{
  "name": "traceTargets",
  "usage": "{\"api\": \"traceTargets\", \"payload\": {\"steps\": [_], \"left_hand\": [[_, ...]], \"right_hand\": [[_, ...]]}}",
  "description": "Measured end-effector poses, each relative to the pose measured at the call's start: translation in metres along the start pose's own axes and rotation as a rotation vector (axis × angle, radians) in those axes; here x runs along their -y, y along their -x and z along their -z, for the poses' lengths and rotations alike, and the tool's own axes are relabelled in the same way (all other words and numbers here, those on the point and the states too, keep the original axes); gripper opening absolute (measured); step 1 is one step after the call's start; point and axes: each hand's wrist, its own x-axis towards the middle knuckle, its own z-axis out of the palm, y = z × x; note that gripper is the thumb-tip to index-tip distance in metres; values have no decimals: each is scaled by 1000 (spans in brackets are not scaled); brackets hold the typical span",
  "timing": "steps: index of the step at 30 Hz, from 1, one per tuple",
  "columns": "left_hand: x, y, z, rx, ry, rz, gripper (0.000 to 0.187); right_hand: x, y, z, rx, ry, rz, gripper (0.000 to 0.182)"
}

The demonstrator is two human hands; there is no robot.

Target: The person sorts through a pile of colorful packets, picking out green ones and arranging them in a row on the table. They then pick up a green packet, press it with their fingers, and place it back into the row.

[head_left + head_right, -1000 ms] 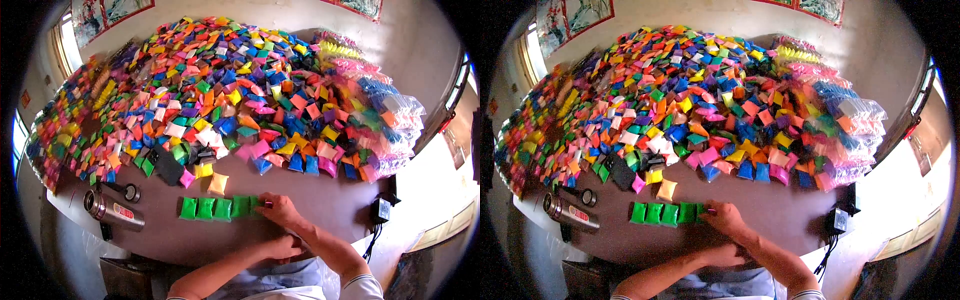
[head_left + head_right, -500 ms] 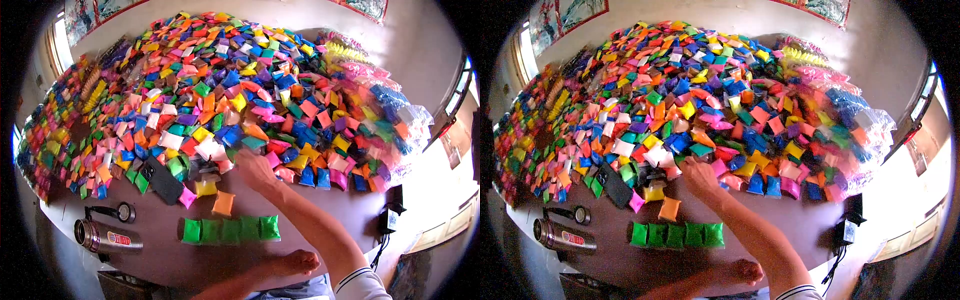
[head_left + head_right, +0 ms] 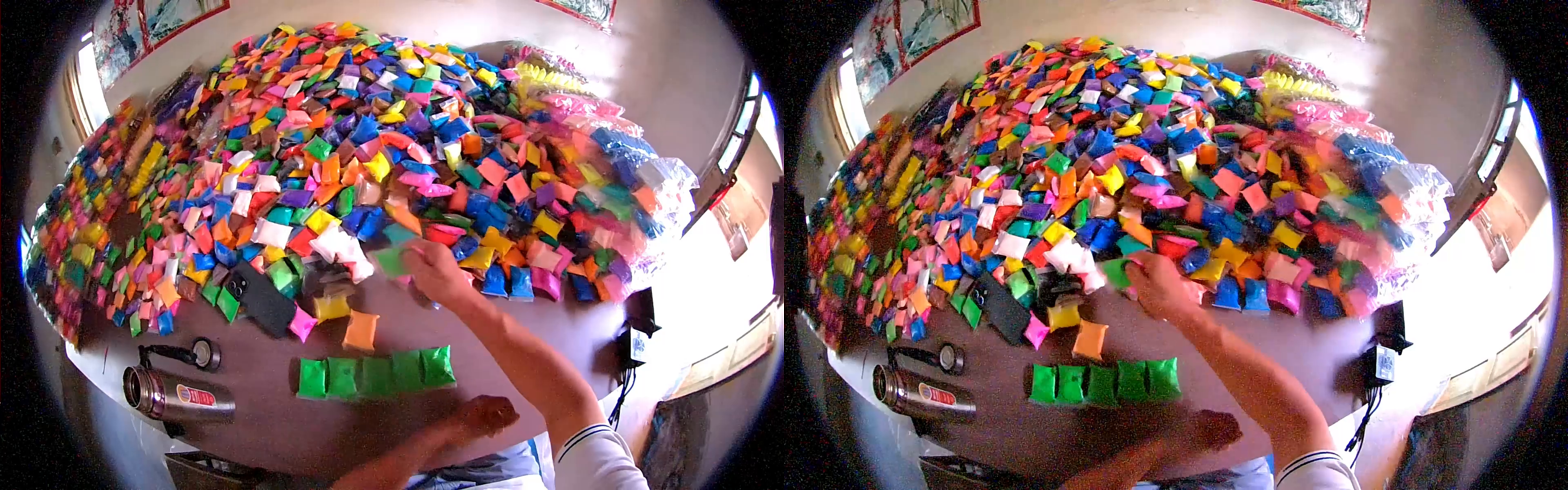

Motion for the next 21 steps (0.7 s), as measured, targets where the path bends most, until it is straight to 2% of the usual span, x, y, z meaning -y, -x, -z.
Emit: {"api": "traceTargets", "payload": {"steps": [1,2,3,4,6,8,10,12,14,16,18,19,21], "left_hand": [[-26,1,11,-18,19,115,22],[-46,2,17,-33,38,228,23],[-56,4,15,-142,182,259,26],[-62,4,13,-247,324,292,29],[-74,0,21,-241,372,315,33],[-76,-1,24,-237,425,352,38],[-65,0,25,-298,613,410,44],[-59,0,23,-350,748,399,48],[-53,1,22,-344,772,311,49],[-56,4,19,-367,682,324,49],[-61,4,17,-394,586,333,50],[-62,3,17,-424,587,310,49],[-66,1,16,-455,583,291,48]], "right_hand": [[-3,12,15,-8,5,0,15],[-8,26,31,10,-234,-134,17],[-10,42,42,21,-477,-269,19],[-11,57,52,1,-474,-271,19],[-8,90,69,-69,-504,-438,17],[-28,122,84,-48,-527,-400,19],[-42,153,92,-48,-579,-371,22],[-42,179,97,-91,-522,-418,24],[-50,195,93,-95,-474,-177,25],[-48,210,94,-73,-519,-197,26],[-44,219,92,18,-725,-303,27],[-40,221,94,88,-824,-278,26],[-36,221,92,126,-759,-251,24]]}}
